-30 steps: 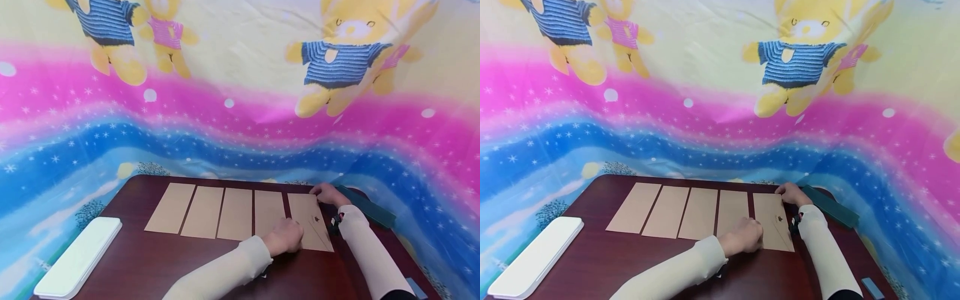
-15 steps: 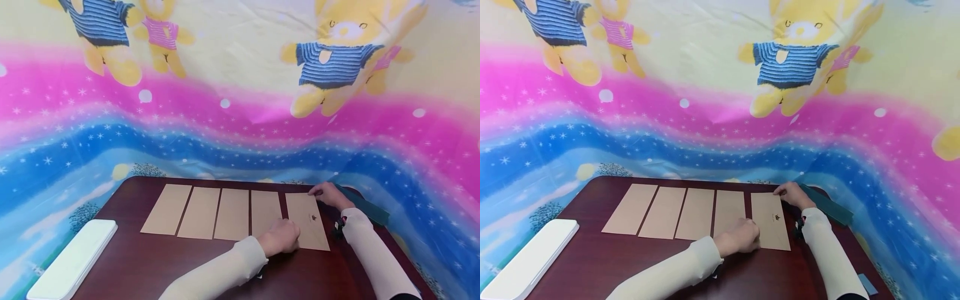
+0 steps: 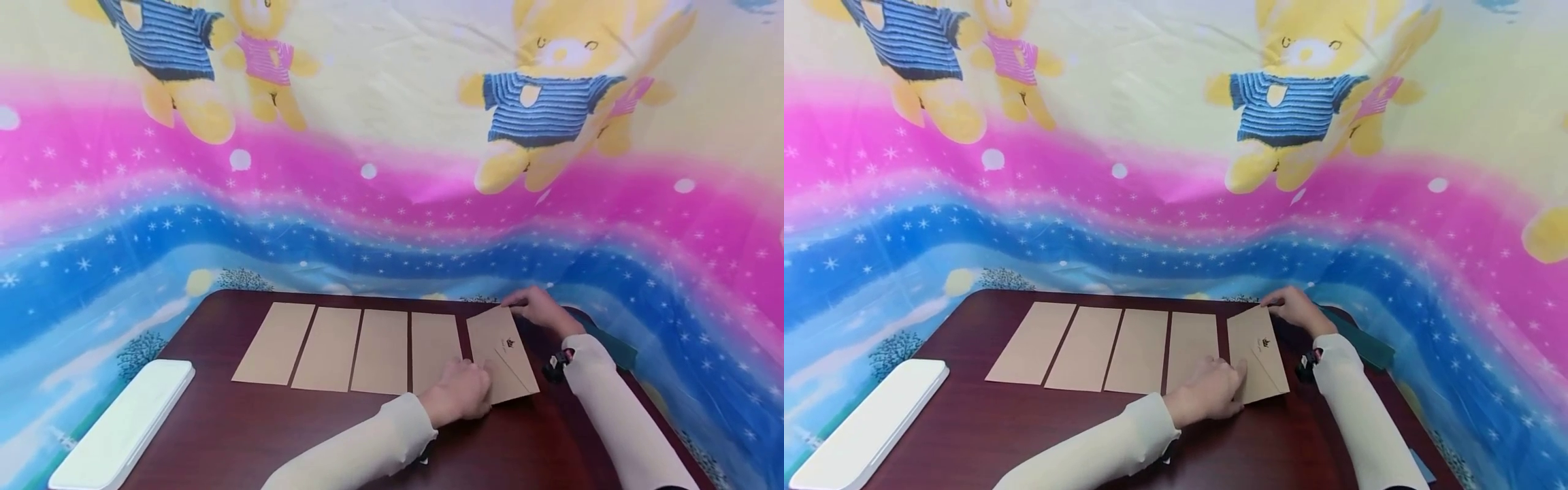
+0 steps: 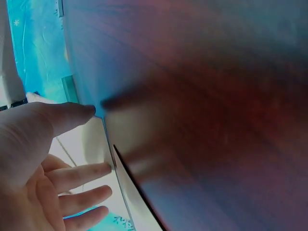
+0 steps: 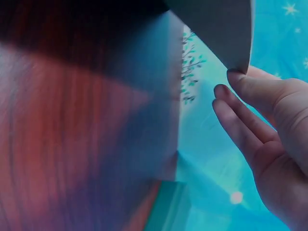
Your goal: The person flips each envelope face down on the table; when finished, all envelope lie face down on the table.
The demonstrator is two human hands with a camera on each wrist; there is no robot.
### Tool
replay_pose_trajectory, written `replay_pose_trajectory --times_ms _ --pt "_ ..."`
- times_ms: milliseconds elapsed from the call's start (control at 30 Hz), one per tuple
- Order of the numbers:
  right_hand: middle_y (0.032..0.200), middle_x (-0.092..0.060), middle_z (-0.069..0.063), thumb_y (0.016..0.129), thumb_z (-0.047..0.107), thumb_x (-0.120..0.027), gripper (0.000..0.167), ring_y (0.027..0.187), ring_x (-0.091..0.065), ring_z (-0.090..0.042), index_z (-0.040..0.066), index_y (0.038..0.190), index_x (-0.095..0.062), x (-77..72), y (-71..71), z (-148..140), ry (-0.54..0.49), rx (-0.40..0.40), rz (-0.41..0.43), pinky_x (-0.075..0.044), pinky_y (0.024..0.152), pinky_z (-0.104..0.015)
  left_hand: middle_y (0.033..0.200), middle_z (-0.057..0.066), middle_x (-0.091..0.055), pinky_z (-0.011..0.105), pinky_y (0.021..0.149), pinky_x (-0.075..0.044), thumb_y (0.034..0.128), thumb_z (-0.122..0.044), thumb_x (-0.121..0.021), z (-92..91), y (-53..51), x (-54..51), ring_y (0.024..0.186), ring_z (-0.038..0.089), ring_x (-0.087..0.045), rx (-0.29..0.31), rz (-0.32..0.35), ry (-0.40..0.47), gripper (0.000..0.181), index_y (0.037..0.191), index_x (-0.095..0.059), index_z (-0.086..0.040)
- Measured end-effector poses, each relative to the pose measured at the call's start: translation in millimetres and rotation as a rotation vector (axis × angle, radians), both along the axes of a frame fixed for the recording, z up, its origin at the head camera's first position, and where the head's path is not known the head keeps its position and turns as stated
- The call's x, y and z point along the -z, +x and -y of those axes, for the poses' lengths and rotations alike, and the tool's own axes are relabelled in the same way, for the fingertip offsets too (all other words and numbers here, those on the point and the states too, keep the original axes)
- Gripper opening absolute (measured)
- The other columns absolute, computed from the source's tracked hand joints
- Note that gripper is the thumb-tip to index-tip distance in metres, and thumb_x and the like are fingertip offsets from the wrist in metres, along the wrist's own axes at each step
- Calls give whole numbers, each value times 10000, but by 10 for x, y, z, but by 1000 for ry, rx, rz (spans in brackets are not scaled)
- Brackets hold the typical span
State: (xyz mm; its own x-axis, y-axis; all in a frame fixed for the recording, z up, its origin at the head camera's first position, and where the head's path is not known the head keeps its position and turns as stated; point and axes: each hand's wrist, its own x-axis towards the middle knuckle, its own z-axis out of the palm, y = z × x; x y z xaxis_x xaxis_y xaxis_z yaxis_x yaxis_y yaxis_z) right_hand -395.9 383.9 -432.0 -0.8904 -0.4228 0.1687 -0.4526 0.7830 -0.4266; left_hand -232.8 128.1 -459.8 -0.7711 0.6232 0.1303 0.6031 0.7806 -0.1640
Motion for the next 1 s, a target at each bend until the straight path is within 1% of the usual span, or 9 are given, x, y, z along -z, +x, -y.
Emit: replay_pose_trajectory --times_ms 100,167,333,400,467,633,800,933,1000 --pt "1197 -746 -191 961 18 -674 225 1129 -691 -414 109 1124 -799 -71 6 60 -10 -8 1 -593 881 -514 842 -104 -661 273 660 -447 848 -455 -752 -4 26 10 744 106 -651 -5 41 40 429 1120 -532 -205" --pt "1226 -740 -178 972 36 -669 226 1151 -686 -401 124 1136 -798 -101 5 92 -12 2 7 -587 903 -516 847 -91 -689 277 676 -471 839 -440 -757 -9 42 17 764 109 -660 -12 64 49 487 1194 -536 -192" --pt "1290 -717 -166 989 91 -665 224 1208 -663 -397 157 1159 -795 -142 17 164 -36 16 29 -561 955 -544 1054 -75 -746 281 782 -501 845 -479 -739 -17 73 25 903 104 -685 -29 71 17 748 1462 -494 -137" --pt "1308 -711 -160 995 110 -662 224 1230 -652 -398 183 1157 -798 -152 26 191 -57 16 46 -555 965 -550 1098 -77 -748 280 804 -500 849 -496 -733 -17 79 24 930 100 -687 -36 70 10 805 1511 -459 -130" --pt "1329 -702 -151 1005 128 -653 226 1252 -640 -394 197 1167 -795 -155 31 213 -76 22 65 -557 967 -541 1099 -85 -750 280 819 -498 853 -506 -727 -22 80 26 934 91 -683 -43 77 12 831 1534 -434 -129" --pt "1355 -689 -149 1017 152 -644 241 1273 -627 -393 173 1221 -771 -167 38 294 -129 23 98 -552 984 -539 1112 -93 -753 285 839 -496 864 -524 -707 -48 69 43 942 84 -683 -56 85 21 883 1582 -381 -126" --pt "1389 -669 -135 1028 161 -624 266 1287 -620 -377 200 1260 -748 -186 10 409 -156 18 110 -549 990 -545 1073 -66 -765 284 790 -488 853 -523 -709 -81 50 42 910 104 -688 -88 85 56 934 1592 -344 -82" --pt "1411 -655 -130 1026 151 -623 272 1290 -615 -368 208 1261 -748 -191 -8 482 -160 18 114 -565 955 -515 1119 -61 -766 275 801 -486 869 -552 -695 -87 52 16 958 101 -690 -107 118 79 952 1602 -327 -69" --pt "1418 -649 -133 1027 153 -622 275 1292 -612 -367 210 1266 -746 -186 -10 504 -154 16 119 -568 941 -495 1077 -68 -768 271 827 -486 878 -563 -686 -78 55 2 959 98 -685 -117 144 102 949 1604 -325 -71"
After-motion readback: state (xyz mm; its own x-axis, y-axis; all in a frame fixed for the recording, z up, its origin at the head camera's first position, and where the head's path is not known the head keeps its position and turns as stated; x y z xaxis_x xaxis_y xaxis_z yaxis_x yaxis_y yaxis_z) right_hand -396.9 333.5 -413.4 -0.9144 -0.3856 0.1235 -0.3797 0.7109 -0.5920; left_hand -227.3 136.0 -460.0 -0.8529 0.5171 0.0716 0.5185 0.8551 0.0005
